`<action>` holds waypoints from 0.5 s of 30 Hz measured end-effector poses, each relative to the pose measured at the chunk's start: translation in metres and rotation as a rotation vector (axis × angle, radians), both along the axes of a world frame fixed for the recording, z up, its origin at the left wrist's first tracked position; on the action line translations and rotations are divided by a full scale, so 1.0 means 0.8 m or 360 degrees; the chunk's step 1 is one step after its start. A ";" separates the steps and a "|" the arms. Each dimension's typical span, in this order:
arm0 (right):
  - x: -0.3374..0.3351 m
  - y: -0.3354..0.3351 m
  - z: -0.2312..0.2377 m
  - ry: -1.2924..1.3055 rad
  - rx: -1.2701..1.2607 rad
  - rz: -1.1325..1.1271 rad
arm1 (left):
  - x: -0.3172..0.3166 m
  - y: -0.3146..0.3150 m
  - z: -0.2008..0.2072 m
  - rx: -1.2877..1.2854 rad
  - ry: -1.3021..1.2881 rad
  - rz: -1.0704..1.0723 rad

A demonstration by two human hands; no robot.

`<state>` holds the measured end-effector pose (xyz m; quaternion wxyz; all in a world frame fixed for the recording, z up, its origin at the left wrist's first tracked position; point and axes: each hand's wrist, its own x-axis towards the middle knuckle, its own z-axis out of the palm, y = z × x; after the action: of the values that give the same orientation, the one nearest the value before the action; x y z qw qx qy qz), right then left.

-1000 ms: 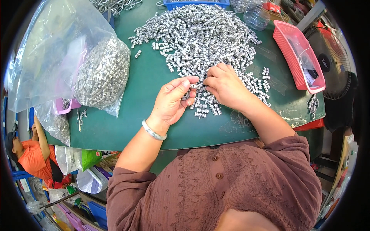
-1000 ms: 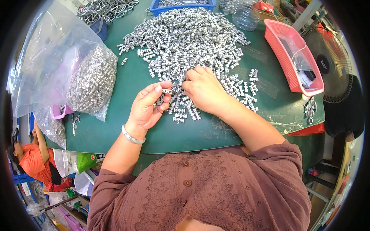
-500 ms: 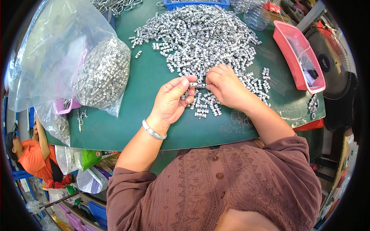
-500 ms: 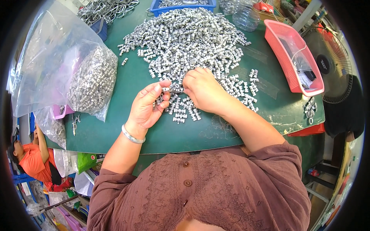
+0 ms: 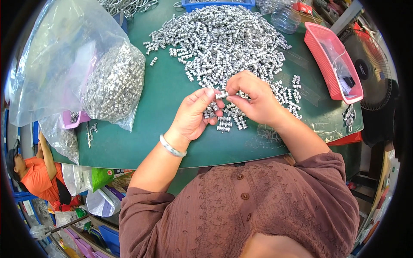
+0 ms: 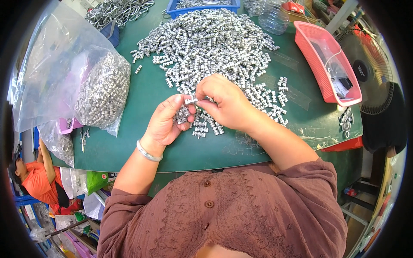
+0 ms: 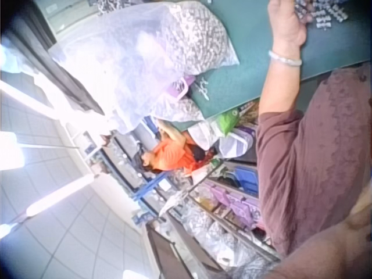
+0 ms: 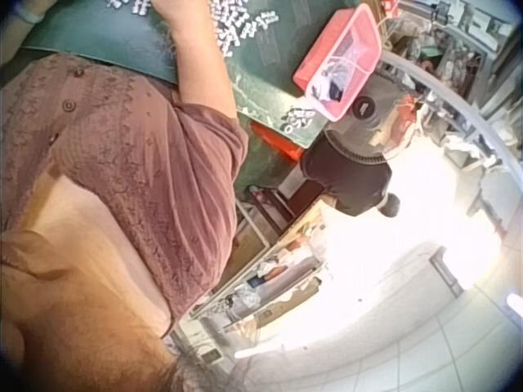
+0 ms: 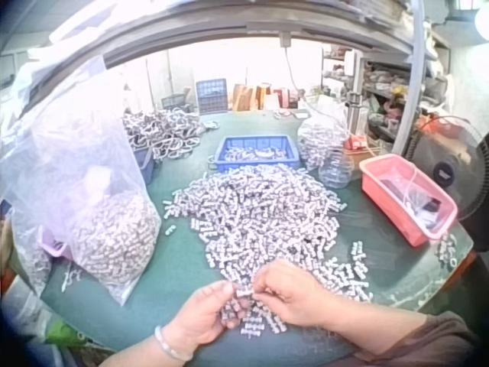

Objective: The person connects small metal parts together by hand from a pile on the work surface.

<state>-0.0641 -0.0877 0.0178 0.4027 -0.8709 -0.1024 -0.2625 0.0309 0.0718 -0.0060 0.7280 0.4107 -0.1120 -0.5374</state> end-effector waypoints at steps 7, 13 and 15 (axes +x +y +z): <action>0.005 -0.002 -0.006 0.0026 -0.0069 -0.0117 | 0.000 0.001 -0.001 -0.0008 -0.0029 0.0083; 0.011 -0.005 -0.023 0.0145 -0.0550 -0.0225 | 0.000 0.001 -0.002 -0.0047 -0.0045 0.0107; 0.012 -0.004 -0.024 0.0191 -0.0668 -0.0218 | 0.001 0.001 -0.003 -0.0061 -0.0025 0.0105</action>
<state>-0.0546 -0.0907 -0.0011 0.1993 -0.9545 -0.0712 -0.2100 0.0316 0.0730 -0.0087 0.7522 0.4044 -0.1144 -0.5076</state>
